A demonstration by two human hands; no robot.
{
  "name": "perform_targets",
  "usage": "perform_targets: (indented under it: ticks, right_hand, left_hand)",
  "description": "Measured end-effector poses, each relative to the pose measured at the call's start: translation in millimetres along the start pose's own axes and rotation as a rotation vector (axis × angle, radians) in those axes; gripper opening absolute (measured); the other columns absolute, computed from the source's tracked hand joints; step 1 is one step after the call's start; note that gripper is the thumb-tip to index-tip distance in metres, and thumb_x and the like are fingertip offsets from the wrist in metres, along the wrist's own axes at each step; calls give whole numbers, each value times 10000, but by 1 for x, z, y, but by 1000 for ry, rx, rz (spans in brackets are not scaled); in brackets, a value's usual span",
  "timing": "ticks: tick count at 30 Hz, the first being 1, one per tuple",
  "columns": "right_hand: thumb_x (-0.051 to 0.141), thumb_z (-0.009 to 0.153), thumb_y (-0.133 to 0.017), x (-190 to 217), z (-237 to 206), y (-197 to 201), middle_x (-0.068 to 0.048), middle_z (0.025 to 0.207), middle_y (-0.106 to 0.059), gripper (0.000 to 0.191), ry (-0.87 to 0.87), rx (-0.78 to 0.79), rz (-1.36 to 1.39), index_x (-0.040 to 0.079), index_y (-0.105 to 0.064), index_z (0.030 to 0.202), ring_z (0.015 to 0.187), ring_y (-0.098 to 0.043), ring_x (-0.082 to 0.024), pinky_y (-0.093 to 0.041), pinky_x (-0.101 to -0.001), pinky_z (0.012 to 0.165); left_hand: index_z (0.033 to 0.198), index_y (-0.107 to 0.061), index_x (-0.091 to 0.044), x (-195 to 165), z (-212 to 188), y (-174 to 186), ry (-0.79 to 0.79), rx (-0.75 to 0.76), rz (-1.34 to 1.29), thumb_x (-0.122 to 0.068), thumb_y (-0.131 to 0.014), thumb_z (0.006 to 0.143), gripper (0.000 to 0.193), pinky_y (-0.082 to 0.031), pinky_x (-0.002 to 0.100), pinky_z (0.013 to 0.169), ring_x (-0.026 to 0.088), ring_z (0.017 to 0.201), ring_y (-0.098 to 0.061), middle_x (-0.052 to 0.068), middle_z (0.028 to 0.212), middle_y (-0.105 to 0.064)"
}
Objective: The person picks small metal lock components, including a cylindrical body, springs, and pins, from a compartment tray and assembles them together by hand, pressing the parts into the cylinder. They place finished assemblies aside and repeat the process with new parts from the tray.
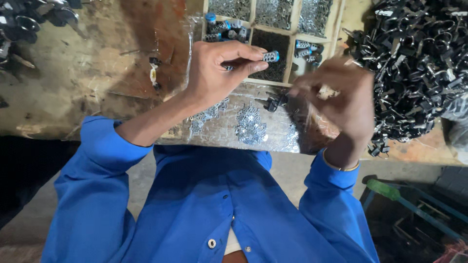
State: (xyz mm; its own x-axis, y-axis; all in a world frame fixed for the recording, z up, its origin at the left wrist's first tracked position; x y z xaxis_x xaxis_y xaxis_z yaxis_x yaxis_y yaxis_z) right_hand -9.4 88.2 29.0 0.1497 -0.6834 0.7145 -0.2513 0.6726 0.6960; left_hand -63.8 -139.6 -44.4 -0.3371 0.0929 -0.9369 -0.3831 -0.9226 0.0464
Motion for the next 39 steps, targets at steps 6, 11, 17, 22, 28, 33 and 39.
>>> perform_targets:
  ticks: [6, 11, 17, 22, 28, 33, 39]
  right_hand:
    - [296, 855, -858, 23, -44, -59, -30, 828, -681, 277, 85, -59, -539, 116, -767, 1045, 815, -623, -255, -416, -399, 845]
    - [229, 892, -839, 10, -78, -70, -10, 721, -635, 267, -90, -137, -469, 108, -750, 1112, 698, -573, -218, -369, -405, 779]
    - [181, 912, -832, 2, -102, -81, -20, 709, -607, 285, -200, -187, -341, 115, -747, 1176, 675, -555, -210, -383, -385, 740]
    - [173, 899, -859, 24, -111, -103, -34, 828, -640, 218, -111, -265, -252, 121, -747, 1078, 835, -580, -240, -412, -412, 813]
    - [327, 885, -855, 78, -108, -159, -70, 1275, -608, 315, 88, -219, -227, 171, -752, 1139, 1230, -495, -339, -360, -497, 1048]
    - [509, 875, -802, 98, -106, -187, -124, 1535, -480, 543, 55, -127, -379, 175, -738, 1298, 1398, -381, -399, -236, -576, 1148]
    - [516, 878, -799, 96, -120, -199, -142, 1546, -438, 621, 44, -136, -360, 135, -712, 1361, 1422, -330, -437, -191, -593, 1171]
  left_hand:
    - [1043, -764, 20, 1, -13, 0, -32, -5, 16, -5, -844, 953, 123, -674, 284, 860, 181, 988, -793, 139, 1076, -785]
    - [1073, -757, 23, -4, -24, -4, -30, -4, -50, 4, -832, 984, 118, -674, 290, 898, 177, 1001, -788, 125, 1086, -787]
    - [1121, -736, 40, -34, -44, -1, -1, 1, -78, 31, -808, 1012, 131, -673, 286, 930, 181, 1040, -784, 146, 1155, -771]
    - [1211, -693, 34, -65, -82, 22, 33, -32, -70, 43, -793, 1030, 207, -669, 248, 904, 157, 1095, -770, 136, 1203, -755]
    - [1175, -714, 63, -77, -155, 58, 185, -177, 90, 87, -794, 947, 243, -539, 228, 712, 131, 873, -696, 137, 1080, -736]
    - [1248, -669, 72, -65, -223, 64, 342, -325, -130, 59, -726, 1019, 236, -638, 273, 879, 182, 1031, -767, 118, 1111, -735]
    - [1249, -666, 80, -45, -276, 51, 500, -401, -274, 34, -721, 994, 266, -657, 300, 887, 187, 1009, -763, 140, 1072, -759]
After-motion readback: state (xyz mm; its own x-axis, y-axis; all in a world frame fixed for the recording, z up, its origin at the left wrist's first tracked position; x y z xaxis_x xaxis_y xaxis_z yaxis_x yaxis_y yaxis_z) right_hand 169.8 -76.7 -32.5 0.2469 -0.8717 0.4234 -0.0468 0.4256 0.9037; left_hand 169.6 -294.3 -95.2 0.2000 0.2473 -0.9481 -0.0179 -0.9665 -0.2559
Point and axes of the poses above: each hand's wrist, its own z-axis towards the middle knuckle, its own y-axis out of the back of the hand, x = y × z, the point moved 4 cm from there along z, towards the middle knuckle
